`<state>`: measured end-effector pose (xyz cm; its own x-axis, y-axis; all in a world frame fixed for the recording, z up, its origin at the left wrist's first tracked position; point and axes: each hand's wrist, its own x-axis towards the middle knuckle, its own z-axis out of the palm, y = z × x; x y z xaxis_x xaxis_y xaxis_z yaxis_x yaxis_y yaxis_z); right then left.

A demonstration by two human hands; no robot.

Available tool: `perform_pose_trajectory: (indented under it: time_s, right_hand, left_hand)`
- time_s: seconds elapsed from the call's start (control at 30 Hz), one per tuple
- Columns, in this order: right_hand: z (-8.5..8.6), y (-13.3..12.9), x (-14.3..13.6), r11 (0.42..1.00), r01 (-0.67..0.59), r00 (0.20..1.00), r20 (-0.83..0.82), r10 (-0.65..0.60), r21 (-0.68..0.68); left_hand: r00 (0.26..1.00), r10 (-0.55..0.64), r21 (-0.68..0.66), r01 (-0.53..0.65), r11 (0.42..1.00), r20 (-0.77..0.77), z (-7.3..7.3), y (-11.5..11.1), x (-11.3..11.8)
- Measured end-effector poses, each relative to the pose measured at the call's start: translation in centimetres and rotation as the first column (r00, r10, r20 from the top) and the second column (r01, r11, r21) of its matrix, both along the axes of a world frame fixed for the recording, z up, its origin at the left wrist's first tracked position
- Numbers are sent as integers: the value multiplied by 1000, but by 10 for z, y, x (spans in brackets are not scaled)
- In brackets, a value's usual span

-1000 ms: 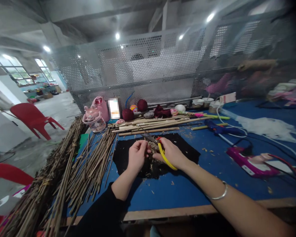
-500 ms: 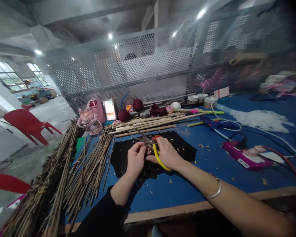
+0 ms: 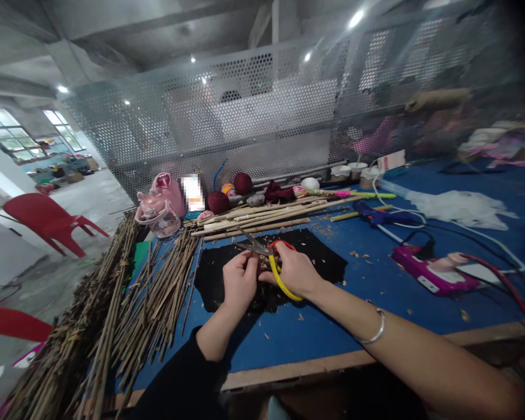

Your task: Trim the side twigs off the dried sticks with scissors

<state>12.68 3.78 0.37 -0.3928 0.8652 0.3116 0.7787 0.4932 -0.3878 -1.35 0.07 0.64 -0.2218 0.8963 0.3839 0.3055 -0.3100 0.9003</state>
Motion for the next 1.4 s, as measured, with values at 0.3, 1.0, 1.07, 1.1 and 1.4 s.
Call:
perform_pose_trajectory:
  time_s: [0.3,1.0,1.07,1.1,1.4]
  right_hand:
    - [-7,3,2,999,8,999,-50,-9,-33]
    - [-9,3,-2,993,-61,997,-42,66,98]
    - [-11,4,-2,992,-78,994,-63,84,100]
    - [-11,4,-2,991,-82,993,-73,90,105]
    - [-9,1,-4,988,-105,991,-74,114,115]
  left_hand:
    - [996,28,17,-26,1000,-87,3,-3,0]
    - [998,-10,7,9,1000,65,0,-2,1]
    - [998,-19,2,19,1000,59,1,-3,2]
    - [998,-24,2,24,1000,65,2,-3,3]
    - [991,-53,9,52,999,125,2,-4,4]
